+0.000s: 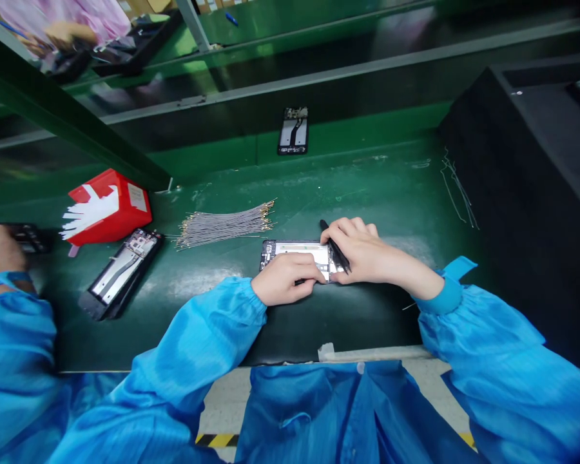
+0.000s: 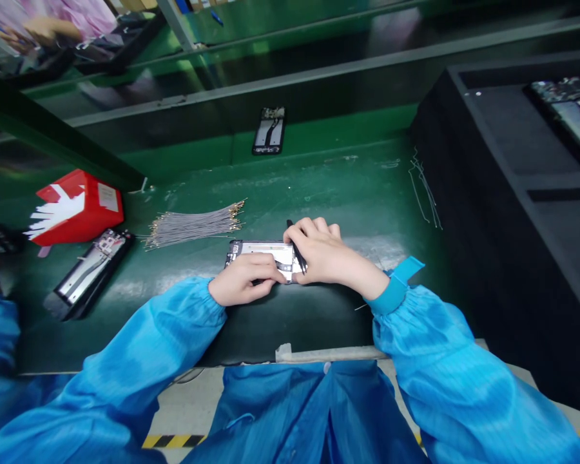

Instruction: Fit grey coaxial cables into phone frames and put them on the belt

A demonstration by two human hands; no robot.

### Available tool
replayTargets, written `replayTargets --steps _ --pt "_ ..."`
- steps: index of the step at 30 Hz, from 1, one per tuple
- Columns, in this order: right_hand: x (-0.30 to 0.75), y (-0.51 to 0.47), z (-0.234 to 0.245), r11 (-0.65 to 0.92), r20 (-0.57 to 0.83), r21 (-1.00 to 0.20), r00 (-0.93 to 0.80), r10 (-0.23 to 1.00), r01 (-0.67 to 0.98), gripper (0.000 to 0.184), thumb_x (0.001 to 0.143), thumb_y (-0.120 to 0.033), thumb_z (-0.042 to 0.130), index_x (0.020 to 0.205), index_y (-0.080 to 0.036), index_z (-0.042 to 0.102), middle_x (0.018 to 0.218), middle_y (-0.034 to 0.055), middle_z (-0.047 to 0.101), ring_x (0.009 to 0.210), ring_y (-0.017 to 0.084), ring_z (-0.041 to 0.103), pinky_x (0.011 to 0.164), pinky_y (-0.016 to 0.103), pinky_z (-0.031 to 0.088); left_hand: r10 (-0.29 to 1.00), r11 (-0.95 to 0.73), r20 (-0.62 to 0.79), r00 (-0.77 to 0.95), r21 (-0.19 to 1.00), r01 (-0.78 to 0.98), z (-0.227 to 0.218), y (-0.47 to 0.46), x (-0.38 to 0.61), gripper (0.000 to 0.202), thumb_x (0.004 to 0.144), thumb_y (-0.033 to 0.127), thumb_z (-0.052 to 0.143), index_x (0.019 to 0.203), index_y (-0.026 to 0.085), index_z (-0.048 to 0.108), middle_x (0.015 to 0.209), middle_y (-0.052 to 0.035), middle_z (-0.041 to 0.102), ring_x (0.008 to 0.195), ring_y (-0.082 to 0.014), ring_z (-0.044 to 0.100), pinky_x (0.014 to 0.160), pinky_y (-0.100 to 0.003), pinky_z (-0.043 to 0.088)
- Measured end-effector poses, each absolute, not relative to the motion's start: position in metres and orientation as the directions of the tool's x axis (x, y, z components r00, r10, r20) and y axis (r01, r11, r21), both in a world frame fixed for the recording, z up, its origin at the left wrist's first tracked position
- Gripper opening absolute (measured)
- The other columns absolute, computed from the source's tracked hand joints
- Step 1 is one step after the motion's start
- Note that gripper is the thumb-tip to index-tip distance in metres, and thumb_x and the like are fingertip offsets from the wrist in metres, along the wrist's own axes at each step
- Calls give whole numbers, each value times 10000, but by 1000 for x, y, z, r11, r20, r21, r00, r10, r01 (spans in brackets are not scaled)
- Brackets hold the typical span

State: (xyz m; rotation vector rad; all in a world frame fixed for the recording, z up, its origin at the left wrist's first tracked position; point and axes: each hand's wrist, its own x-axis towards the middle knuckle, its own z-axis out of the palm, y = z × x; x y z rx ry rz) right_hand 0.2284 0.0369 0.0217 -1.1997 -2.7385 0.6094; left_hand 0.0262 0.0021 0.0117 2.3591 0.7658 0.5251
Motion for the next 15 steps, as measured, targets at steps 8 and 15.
replayTargets --steps 8,15 --pt "224 33 23 648 -53 -413 -727 685 640 384 662 -280 576 1007 -212 423 1014 75 438 882 238 375 690 311 277 622 -686 219 752 616 387 12 3 27 256 759 100 390 806 157 635 715 -21 555 659 -109 491 635 -207 397" --pt "232 35 18 676 -6 -479 -773 635 559 339 768 -363 561 1036 -219 411 1055 77 444 908 231 377 730 310 282 627 -696 191 755 573 433 9 2 26 230 753 104 393 806 156 611 743 -24 550 693 -121 493 660 -219 395"
